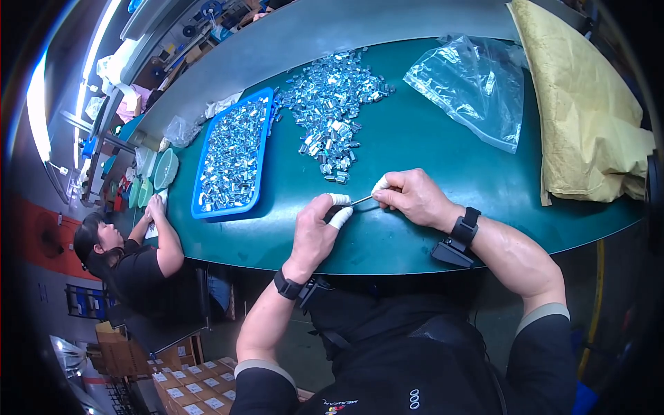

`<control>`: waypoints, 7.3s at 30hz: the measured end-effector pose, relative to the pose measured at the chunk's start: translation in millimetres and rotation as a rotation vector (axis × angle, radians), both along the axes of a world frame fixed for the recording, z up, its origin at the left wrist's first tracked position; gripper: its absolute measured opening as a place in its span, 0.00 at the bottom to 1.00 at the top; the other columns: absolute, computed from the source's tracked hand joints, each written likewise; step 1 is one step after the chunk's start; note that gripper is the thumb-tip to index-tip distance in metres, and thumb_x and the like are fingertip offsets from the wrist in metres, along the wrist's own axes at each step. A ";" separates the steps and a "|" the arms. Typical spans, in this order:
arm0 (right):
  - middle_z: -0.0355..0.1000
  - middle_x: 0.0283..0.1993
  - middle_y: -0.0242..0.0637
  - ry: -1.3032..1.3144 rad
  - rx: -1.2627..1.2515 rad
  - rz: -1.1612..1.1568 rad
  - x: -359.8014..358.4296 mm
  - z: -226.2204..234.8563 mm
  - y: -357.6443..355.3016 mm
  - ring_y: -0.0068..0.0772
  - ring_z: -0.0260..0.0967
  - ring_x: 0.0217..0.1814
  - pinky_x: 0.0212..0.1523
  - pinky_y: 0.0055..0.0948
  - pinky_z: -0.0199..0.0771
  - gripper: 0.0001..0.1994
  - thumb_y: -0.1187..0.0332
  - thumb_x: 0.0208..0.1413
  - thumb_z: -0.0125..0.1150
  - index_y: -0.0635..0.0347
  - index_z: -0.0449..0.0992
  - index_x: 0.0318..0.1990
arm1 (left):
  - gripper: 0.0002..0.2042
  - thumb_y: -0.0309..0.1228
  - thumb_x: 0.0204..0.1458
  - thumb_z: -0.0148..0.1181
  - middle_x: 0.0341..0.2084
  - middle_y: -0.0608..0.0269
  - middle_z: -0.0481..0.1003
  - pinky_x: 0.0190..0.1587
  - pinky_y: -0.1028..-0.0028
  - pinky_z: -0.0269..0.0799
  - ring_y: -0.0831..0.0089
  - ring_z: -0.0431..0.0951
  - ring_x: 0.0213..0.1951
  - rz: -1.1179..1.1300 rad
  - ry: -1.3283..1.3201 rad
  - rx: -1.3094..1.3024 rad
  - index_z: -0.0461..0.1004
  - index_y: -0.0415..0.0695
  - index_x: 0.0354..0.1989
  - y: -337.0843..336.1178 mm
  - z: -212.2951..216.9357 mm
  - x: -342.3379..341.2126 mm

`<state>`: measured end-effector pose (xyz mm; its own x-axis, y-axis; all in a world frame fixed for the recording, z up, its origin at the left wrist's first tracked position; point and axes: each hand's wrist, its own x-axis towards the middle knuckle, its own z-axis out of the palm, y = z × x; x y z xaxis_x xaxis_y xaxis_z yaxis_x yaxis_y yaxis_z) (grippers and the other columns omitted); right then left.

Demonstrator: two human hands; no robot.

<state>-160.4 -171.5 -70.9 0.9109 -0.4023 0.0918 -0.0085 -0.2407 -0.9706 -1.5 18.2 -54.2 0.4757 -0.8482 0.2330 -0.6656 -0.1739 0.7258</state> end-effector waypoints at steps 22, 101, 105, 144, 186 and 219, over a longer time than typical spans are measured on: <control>0.75 0.17 0.34 0.109 -0.174 0.015 0.2 9.4 4.9 0.33 0.72 0.20 0.26 0.37 0.70 0.23 0.52 0.70 0.58 0.59 0.81 0.25 | 0.07 0.23 0.58 0.69 0.35 0.63 0.83 0.41 0.74 0.77 0.77 0.82 0.37 -0.065 0.181 -0.105 0.80 0.38 0.43 -16.2 -16.2 -19.1; 0.79 0.28 0.33 -0.006 0.125 0.093 -1.0 0.1 2.3 0.20 0.73 0.29 0.31 0.27 0.73 0.10 0.66 0.66 0.63 0.65 0.84 0.40 | 0.09 0.19 0.52 0.71 0.34 0.58 0.78 0.40 0.71 0.78 0.67 0.81 0.36 -0.122 0.058 -0.079 0.80 0.38 0.41 -18.7 -10.2 -11.9; 0.79 0.29 0.38 -0.041 -0.002 0.071 -2.4 4.5 3.4 0.28 0.76 0.30 0.33 0.31 0.74 0.09 0.66 0.65 0.65 0.63 0.84 0.40 | 0.09 0.20 0.52 0.71 0.33 0.59 0.78 0.39 0.71 0.77 0.67 0.81 0.36 -0.121 0.077 -0.103 0.80 0.38 0.41 -17.9 -10.4 -12.9; 0.75 0.20 0.30 -0.021 0.121 -0.141 2.8 -3.6 -13.2 0.18 0.68 0.19 0.21 0.24 0.66 0.22 0.55 0.71 0.58 0.62 0.80 0.28 | 0.14 0.22 0.52 0.71 0.36 0.56 0.77 0.46 0.63 0.74 0.57 0.79 0.41 -0.047 -0.605 0.015 0.80 0.43 0.48 -11.0 20.4 62.9; 0.77 0.24 0.32 0.066 0.103 -0.013 -1.3 2.9 -5.9 0.21 0.72 0.25 0.28 0.29 0.69 0.13 0.62 0.65 0.63 0.62 0.83 0.33 | 0.09 0.22 0.60 0.67 0.39 0.65 0.83 0.46 0.76 0.78 0.80 0.82 0.41 -0.029 0.345 -0.044 0.80 0.38 0.48 -10.9 -15.8 2.2; 0.76 0.19 0.31 -0.024 0.080 -0.147 -2.3 -1.1 -14.0 0.20 0.69 0.18 0.22 0.26 0.67 0.23 0.54 0.71 0.57 0.61 0.79 0.27 | 0.08 0.24 0.60 0.67 0.42 0.63 0.83 0.48 0.75 0.76 0.75 0.81 0.43 0.277 -0.126 -0.157 0.82 0.41 0.47 22.9 15.9 106.2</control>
